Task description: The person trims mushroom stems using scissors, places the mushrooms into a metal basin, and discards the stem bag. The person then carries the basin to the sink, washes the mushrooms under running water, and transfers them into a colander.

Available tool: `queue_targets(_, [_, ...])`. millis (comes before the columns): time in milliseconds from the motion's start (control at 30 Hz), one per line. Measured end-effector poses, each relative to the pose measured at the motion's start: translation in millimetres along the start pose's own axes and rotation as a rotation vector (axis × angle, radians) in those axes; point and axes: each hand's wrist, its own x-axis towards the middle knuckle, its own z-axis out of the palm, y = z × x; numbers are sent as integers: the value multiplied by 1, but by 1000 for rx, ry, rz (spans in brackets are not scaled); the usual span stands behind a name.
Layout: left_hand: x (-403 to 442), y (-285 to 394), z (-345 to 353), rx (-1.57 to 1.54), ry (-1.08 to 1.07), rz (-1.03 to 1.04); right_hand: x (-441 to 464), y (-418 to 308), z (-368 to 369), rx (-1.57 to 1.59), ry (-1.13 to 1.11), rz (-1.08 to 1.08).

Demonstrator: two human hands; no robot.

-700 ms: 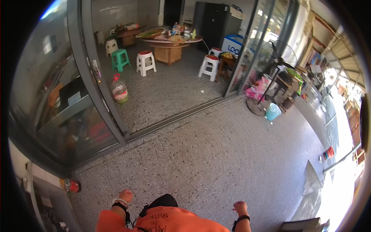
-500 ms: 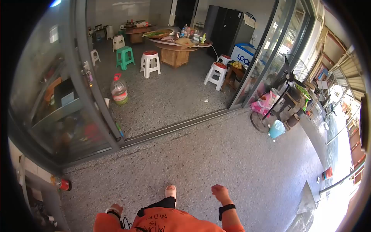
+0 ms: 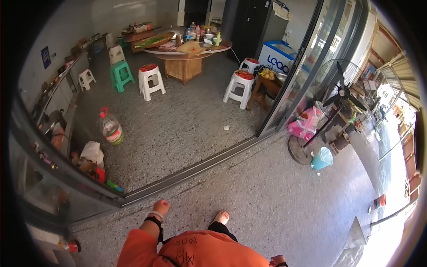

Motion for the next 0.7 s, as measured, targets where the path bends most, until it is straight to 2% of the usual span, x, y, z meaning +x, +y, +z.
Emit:
queue_targets(33, [29,23,21,-34,9,15,13,10,-40,-6,4,18])
queue_targets(67, [48,47,33,-39,-96,41,27,14,-87,-30,31,8])
queue_targets(100, [61,67,39,-41,-208,59,51,23,-130,-87,72,-32])
queue_targets(133, [74,88,32,-35,-205,52,64,29,-198,-77,70,-128])
queue_targets(200, [96,127,16,90,-364,215,132,47,-299,-262,191,-231])
queue_targets(233, [134,106,35,117,-278,301,138,43,-364,-338,380,-274])
queue_targets(267, [156,97,31,100,-272,277,162,40,-420,-329,472,-246])
queue_targets(300, [175,89,24,138,-151,306,194,37,-466,-147,535,-208])
queue_targets(333, [194,90,14,234,-141,251,224,31,-514,36,597,-169])
queue_targets(367, [211,95,1,331,-137,195,228,15,-569,13,603,-190])
queue_targets(400, [224,105,-17,478,-258,61,213,-6,-622,321,647,-246])
queue_targets(433, [243,92,-17,281,-241,-125,212,-20,-661,634,680,-294])
queue_targets(467, [261,81,-18,84,-186,-303,237,-24,-679,565,787,-472])
queue_targets(500, [305,21,23,243,-69,-298,263,-28,-694,438,808,-498])
queue_targets(533, [343,-22,52,398,49,-310,289,-28,-702,336,733,-498])
queue_targets(567, [349,15,19,568,-67,-180,306,-22,-709,99,659,-524])
queue_targets(600, [341,91,-39,729,-159,-31,323,-16,-716,-127,594,-571])
queue_targets(633, [382,78,-37,610,-236,-166,336,-2,-716,160,385,-489])
queue_targets(667, [402,123,-73,653,-214,-46,361,26,-710,-338,494,-760])
queue_targets(700, [444,121,-75,705,-155,-10,370,41,-712,-364,502,-707])
